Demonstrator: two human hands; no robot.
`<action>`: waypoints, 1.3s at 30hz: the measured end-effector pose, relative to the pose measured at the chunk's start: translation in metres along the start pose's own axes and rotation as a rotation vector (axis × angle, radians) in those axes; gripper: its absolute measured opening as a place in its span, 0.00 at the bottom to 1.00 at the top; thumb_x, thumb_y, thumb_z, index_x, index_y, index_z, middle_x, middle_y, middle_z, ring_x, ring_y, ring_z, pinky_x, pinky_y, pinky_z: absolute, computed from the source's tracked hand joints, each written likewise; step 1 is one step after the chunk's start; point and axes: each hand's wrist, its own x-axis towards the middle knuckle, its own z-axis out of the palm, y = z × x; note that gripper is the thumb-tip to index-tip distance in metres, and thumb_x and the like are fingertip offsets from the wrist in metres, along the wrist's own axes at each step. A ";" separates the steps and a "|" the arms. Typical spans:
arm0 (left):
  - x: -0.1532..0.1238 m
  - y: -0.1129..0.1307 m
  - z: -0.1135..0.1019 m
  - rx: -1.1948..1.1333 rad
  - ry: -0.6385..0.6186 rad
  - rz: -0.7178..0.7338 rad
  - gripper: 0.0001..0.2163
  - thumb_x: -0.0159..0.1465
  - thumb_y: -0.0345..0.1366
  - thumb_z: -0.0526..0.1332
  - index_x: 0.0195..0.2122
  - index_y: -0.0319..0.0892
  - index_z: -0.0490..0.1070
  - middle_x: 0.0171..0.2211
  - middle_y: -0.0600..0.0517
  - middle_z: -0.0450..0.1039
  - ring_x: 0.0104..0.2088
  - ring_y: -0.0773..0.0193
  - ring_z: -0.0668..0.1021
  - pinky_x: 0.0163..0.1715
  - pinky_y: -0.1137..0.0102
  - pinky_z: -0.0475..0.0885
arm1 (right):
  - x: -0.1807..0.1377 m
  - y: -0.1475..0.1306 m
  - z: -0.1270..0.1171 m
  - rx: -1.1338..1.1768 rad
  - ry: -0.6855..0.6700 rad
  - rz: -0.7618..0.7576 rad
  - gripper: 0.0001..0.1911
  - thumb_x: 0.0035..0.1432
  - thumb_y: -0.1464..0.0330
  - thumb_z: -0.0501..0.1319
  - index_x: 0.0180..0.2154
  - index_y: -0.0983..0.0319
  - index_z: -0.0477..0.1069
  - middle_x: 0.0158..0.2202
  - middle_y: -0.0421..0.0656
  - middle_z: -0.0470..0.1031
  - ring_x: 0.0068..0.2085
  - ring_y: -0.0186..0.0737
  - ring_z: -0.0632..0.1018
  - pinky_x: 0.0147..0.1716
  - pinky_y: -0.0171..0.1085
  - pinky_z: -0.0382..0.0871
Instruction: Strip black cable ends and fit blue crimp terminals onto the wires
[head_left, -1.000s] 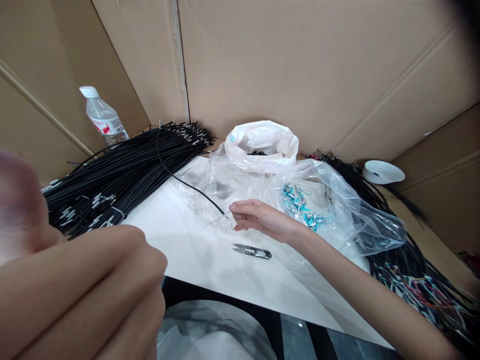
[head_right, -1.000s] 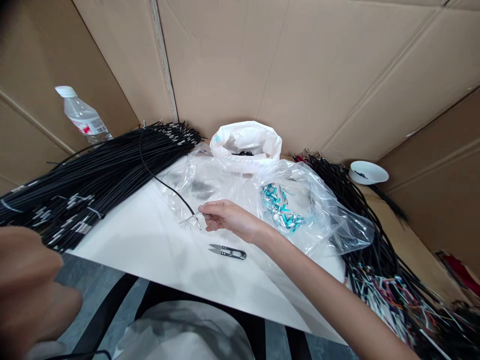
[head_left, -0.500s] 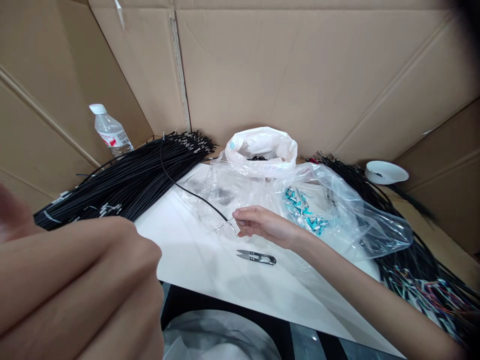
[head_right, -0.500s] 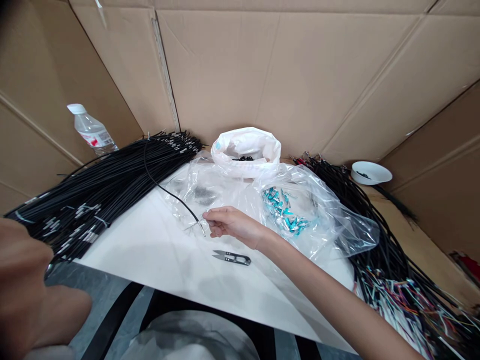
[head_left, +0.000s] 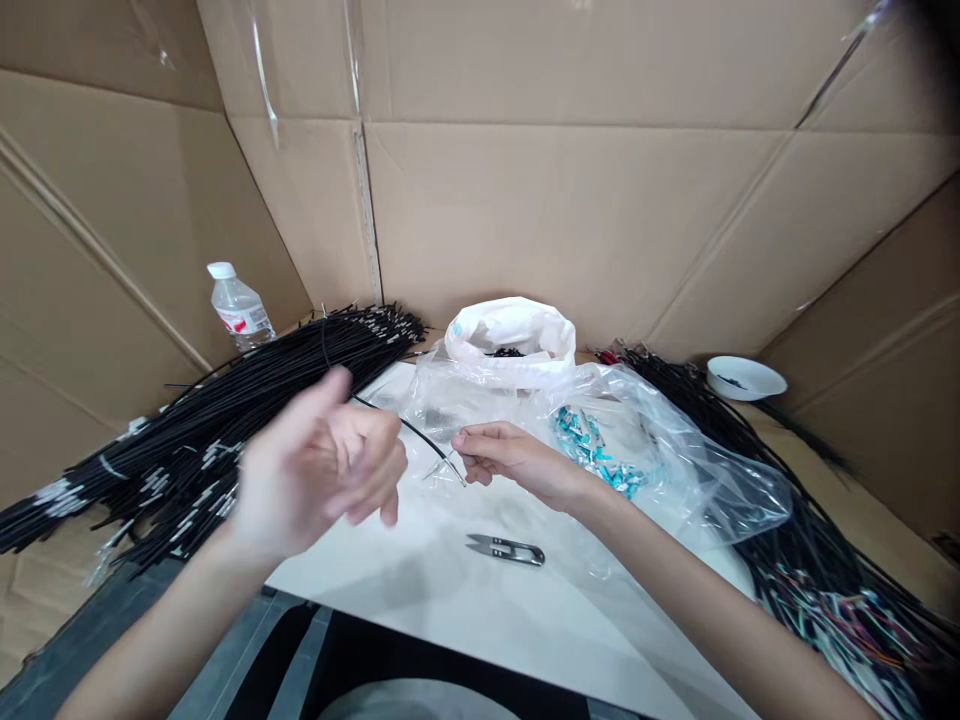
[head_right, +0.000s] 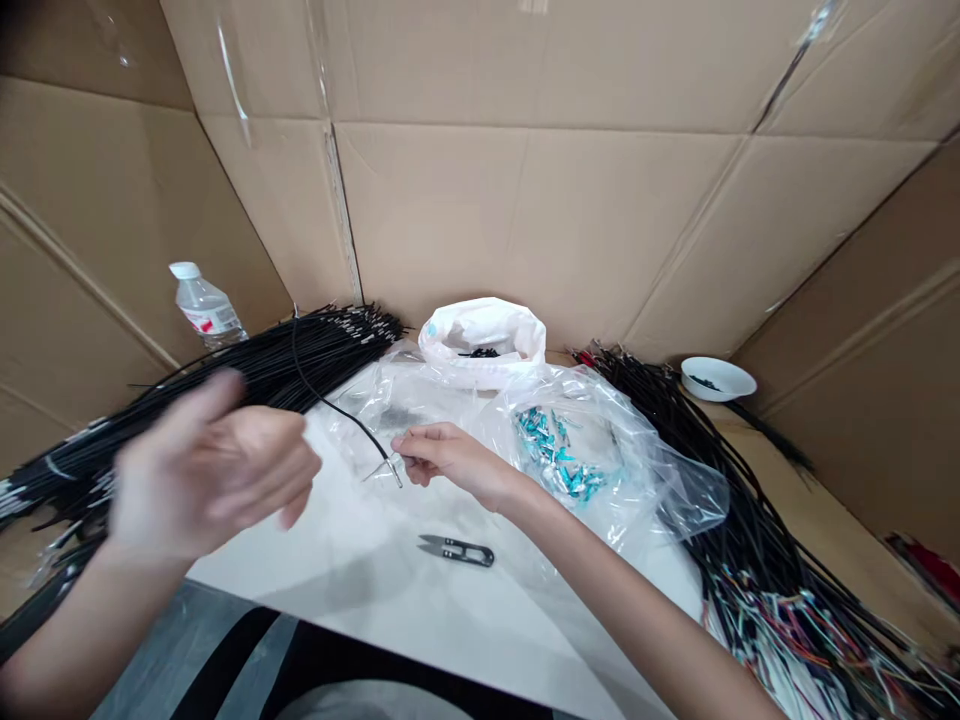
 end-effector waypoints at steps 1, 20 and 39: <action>0.015 -0.003 0.003 0.083 -0.018 0.064 0.33 0.63 0.67 0.49 0.15 0.44 0.67 0.12 0.51 0.62 0.18 0.64 0.68 0.27 0.65 0.70 | 0.000 -0.004 0.000 -0.023 0.003 -0.017 0.24 0.55 0.49 0.66 0.23 0.61 0.65 0.21 0.35 0.65 0.27 0.33 0.64 0.37 0.39 0.60; 0.060 -0.053 0.010 -0.335 0.187 0.025 0.15 0.55 0.45 0.76 0.34 0.40 0.80 0.36 0.52 0.80 0.33 0.71 0.80 0.36 0.80 0.77 | -0.045 0.006 0.018 -1.005 0.562 -0.241 0.16 0.71 0.59 0.54 0.49 0.63 0.71 0.35 0.45 0.77 0.35 0.45 0.76 0.33 0.40 0.58; 0.144 -0.001 -0.015 0.046 0.031 0.227 0.24 0.46 0.54 0.77 0.33 0.40 0.80 0.37 0.47 0.82 0.38 0.61 0.81 0.47 0.66 0.76 | -0.067 0.083 0.034 -1.330 0.352 0.175 0.07 0.62 0.79 0.58 0.35 0.62 0.67 0.38 0.51 0.76 0.39 0.49 0.76 0.34 0.41 0.63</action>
